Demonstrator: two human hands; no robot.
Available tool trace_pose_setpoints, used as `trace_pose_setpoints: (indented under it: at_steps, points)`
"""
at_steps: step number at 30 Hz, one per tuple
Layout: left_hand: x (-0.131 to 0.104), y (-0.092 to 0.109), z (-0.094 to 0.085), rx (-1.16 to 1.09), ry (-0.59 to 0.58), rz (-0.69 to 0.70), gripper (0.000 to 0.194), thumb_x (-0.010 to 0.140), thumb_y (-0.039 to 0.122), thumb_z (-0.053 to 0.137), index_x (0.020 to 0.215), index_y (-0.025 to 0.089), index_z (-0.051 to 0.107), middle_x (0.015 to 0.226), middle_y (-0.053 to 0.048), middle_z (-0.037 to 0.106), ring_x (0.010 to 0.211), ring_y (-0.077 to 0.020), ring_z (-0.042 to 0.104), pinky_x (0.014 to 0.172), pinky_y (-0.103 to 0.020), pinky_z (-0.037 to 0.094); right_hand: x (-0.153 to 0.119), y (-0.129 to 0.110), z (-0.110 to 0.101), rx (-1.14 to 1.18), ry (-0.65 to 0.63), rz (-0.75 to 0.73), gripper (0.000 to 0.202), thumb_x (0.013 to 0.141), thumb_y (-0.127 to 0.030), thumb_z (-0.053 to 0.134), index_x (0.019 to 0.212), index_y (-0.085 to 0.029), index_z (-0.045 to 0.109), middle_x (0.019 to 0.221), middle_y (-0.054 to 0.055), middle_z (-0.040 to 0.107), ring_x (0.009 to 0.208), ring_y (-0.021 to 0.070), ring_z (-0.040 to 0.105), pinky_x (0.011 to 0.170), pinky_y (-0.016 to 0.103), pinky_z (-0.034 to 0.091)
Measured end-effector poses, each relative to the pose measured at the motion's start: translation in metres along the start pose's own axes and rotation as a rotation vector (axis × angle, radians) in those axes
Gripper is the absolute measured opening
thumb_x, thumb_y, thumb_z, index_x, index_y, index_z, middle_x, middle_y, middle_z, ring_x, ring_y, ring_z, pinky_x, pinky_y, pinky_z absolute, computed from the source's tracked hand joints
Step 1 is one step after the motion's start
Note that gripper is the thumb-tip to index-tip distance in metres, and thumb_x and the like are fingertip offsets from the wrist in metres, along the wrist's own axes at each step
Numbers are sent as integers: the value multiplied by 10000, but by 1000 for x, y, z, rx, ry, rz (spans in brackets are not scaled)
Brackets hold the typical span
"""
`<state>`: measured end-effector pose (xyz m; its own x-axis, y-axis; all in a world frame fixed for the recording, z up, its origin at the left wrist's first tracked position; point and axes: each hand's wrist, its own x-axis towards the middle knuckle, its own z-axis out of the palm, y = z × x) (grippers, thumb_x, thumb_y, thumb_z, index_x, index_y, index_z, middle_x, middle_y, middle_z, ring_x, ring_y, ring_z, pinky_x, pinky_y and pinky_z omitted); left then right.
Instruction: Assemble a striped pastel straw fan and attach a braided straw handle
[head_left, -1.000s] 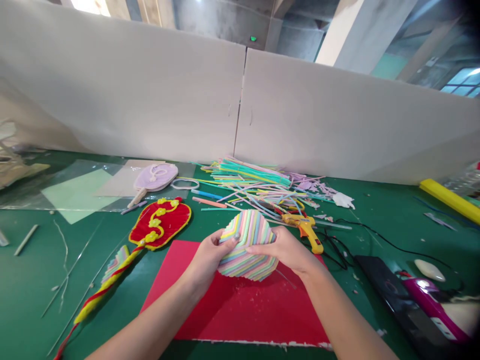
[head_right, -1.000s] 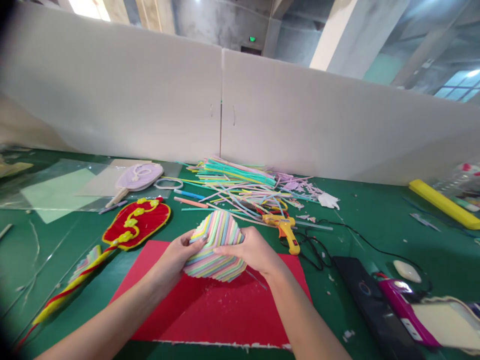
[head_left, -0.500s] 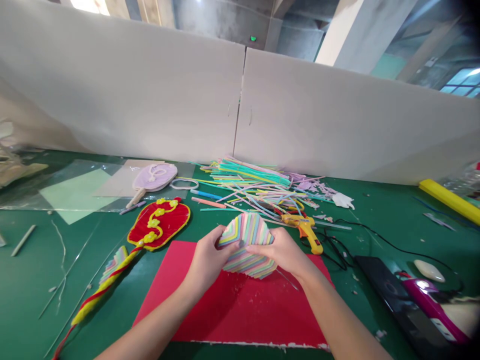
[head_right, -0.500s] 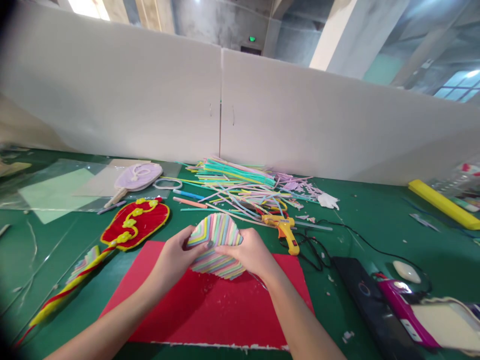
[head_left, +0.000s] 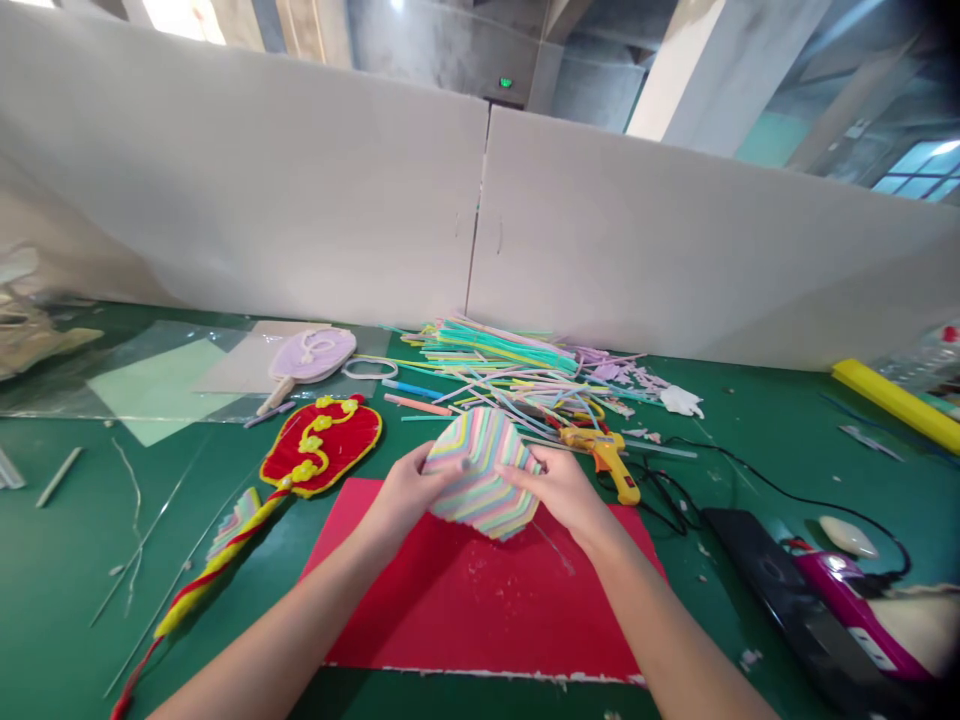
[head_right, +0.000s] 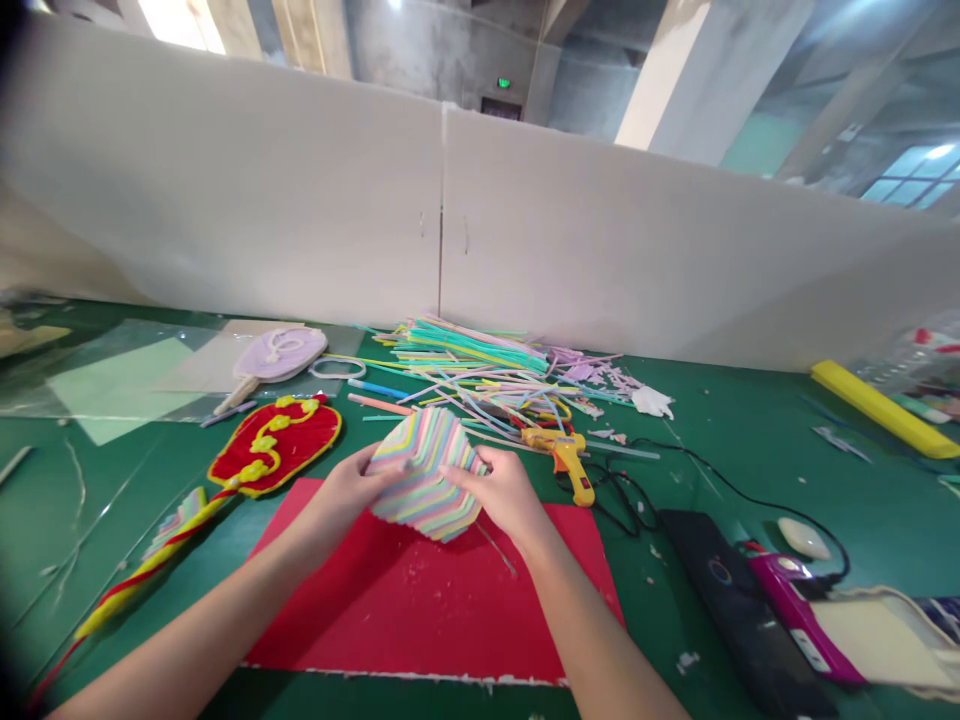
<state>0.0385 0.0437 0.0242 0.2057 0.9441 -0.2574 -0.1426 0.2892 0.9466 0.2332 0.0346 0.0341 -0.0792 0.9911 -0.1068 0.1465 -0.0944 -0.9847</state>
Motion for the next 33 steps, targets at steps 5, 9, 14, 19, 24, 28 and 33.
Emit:
trace_pose_setpoints:
  at_steps: [5,9,14,19,24,28,33]
  points:
    - [3,9,-10,14,-48,29,543,695,401,660,1149,143,516,1028,-104,667,877,-213,649,763,-343,525,-10,1,2,19,71,22,490,657,-551,645,923,-141,675,830,76,707,795,248,650,750,369,496]
    - [-3,10,-28,596,116,165,513,749,425,569,1177,146,523,1059,-116,649,917,-247,636,826,-398,497,-44,6,-16,-530,246,-15,488,809,-538,467,1095,-175,624,1030,114,674,965,275,613,858,403,461]
    - [-33,-9,-54,1143,297,505,526,869,443,370,1330,190,384,1374,-120,433,1270,-255,388,1026,-447,333,-95,38,-41,-910,290,-56,559,877,-512,342,1344,-214,414,1430,69,360,1313,264,324,1048,443,328]
    - [-59,-48,-57,1533,226,441,612,864,500,334,1367,151,360,1446,-128,320,1332,-261,285,1090,-473,208,-111,74,-46,-1093,181,-43,649,867,-552,329,1417,-214,260,1493,54,185,1362,288,187,1073,515,257]
    - [-67,-58,-51,1605,323,379,633,871,501,285,1363,111,364,1450,-140,297,1340,-266,262,1087,-471,214,-99,69,-53,-1107,87,-79,640,876,-546,322,1413,-201,270,1493,46,180,1371,259,157,1102,489,202]
    - [-67,-49,-42,1508,321,324,673,876,511,264,1395,84,279,1459,-163,268,1358,-266,206,1084,-486,203,-88,59,-55,-995,163,-113,590,898,-501,292,1387,-172,337,1474,76,252,1361,252,208,1104,480,205]
    - [-62,-41,-16,1326,181,238,664,898,461,229,1425,69,136,1461,-167,261,1367,-261,157,1080,-513,179,-67,47,-27,-727,225,-113,535,920,-420,255,1407,-199,283,1441,80,338,1333,223,291,1080,434,274]
